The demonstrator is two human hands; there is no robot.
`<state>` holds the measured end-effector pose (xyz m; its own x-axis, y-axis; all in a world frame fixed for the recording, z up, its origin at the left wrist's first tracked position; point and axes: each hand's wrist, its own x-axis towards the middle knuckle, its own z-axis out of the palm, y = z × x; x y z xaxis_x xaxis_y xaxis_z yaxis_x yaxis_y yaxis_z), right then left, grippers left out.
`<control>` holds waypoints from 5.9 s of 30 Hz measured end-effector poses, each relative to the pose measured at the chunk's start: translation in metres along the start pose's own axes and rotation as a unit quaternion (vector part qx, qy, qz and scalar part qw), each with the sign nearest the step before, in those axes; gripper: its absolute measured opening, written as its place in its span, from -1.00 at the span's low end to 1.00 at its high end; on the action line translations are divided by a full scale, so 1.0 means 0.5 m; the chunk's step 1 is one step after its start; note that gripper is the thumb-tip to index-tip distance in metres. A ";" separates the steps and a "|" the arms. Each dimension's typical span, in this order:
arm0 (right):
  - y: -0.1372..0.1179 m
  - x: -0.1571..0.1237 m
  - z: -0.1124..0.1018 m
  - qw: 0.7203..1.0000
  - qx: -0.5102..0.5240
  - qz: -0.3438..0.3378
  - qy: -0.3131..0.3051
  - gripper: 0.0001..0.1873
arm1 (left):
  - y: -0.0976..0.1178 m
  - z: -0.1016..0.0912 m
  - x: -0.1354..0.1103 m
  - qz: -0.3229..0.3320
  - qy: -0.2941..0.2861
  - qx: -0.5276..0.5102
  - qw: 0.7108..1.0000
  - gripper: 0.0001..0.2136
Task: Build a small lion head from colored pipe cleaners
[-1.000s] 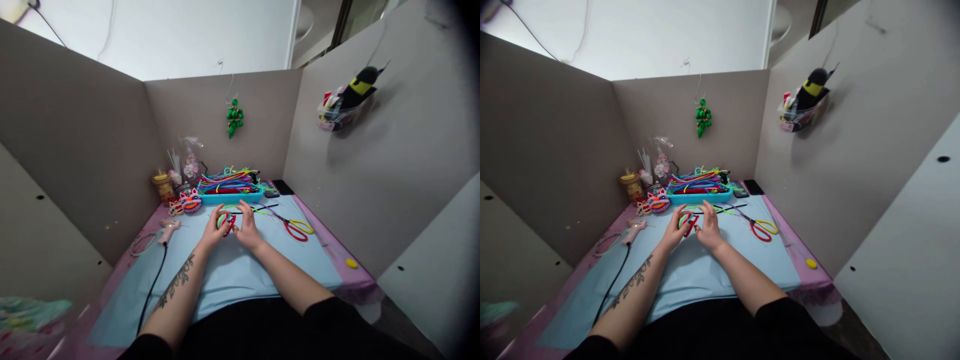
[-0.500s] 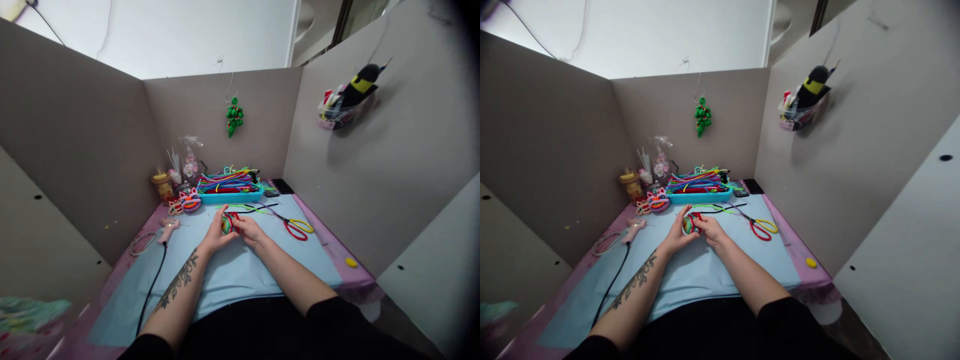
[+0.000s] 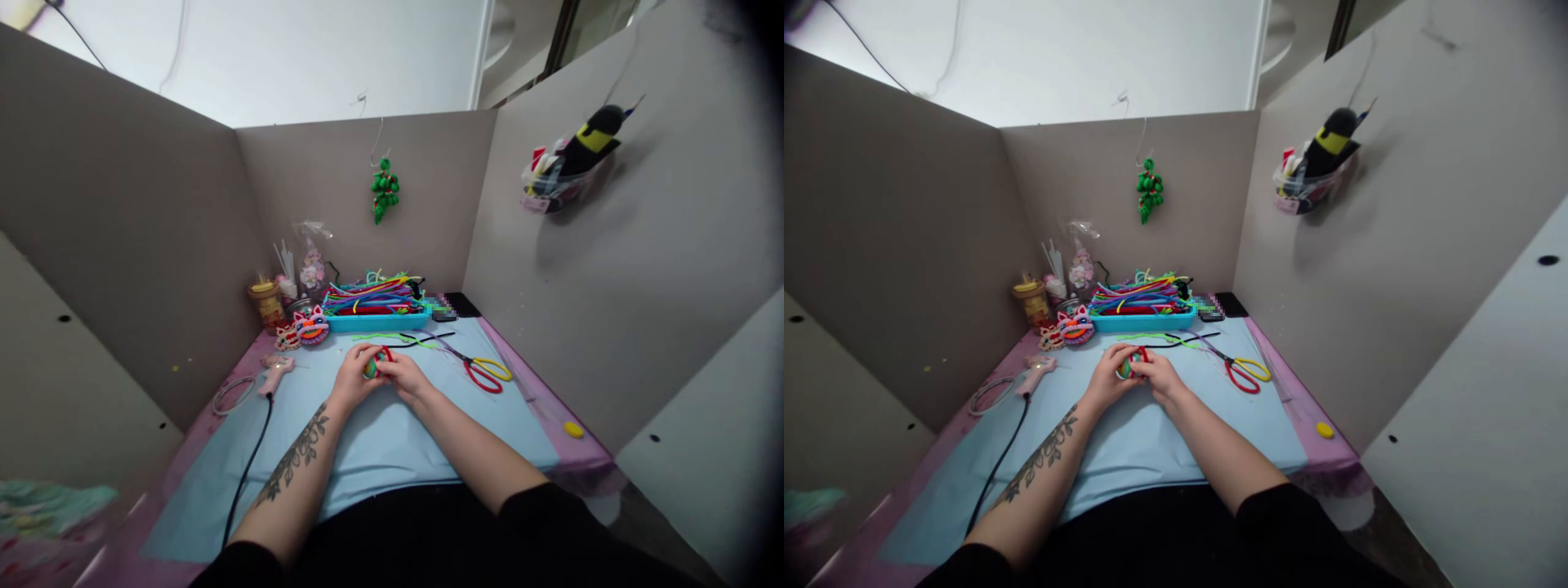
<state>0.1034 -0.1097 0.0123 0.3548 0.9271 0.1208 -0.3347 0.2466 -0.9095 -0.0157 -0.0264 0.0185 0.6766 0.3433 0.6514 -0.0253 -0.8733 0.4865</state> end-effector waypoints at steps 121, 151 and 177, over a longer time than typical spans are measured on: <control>-0.019 0.005 -0.028 0.998 0.000 -0.063 -0.005 -0.53 | -0.006 -0.018 0.012 -0.367 -0.010 -0.521 0.771 -0.67; -0.024 0.007 -0.026 0.996 0.026 -0.080 0.035 -0.66 | -0.017 -0.016 0.018 -0.430 0.051 -0.594 0.679 -0.72; 0.008 0.040 -0.076 0.978 0.185 0.095 0.007 -0.64 | -0.007 -0.011 0.012 -0.341 -0.035 -0.582 0.738 -0.50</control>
<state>0.1421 -0.1010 -0.0039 0.2665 0.9628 -0.0434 -0.6882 0.1586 -0.7079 -0.0158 -0.0196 0.0239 0.8597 0.5106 0.0132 -0.2487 0.3958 0.8840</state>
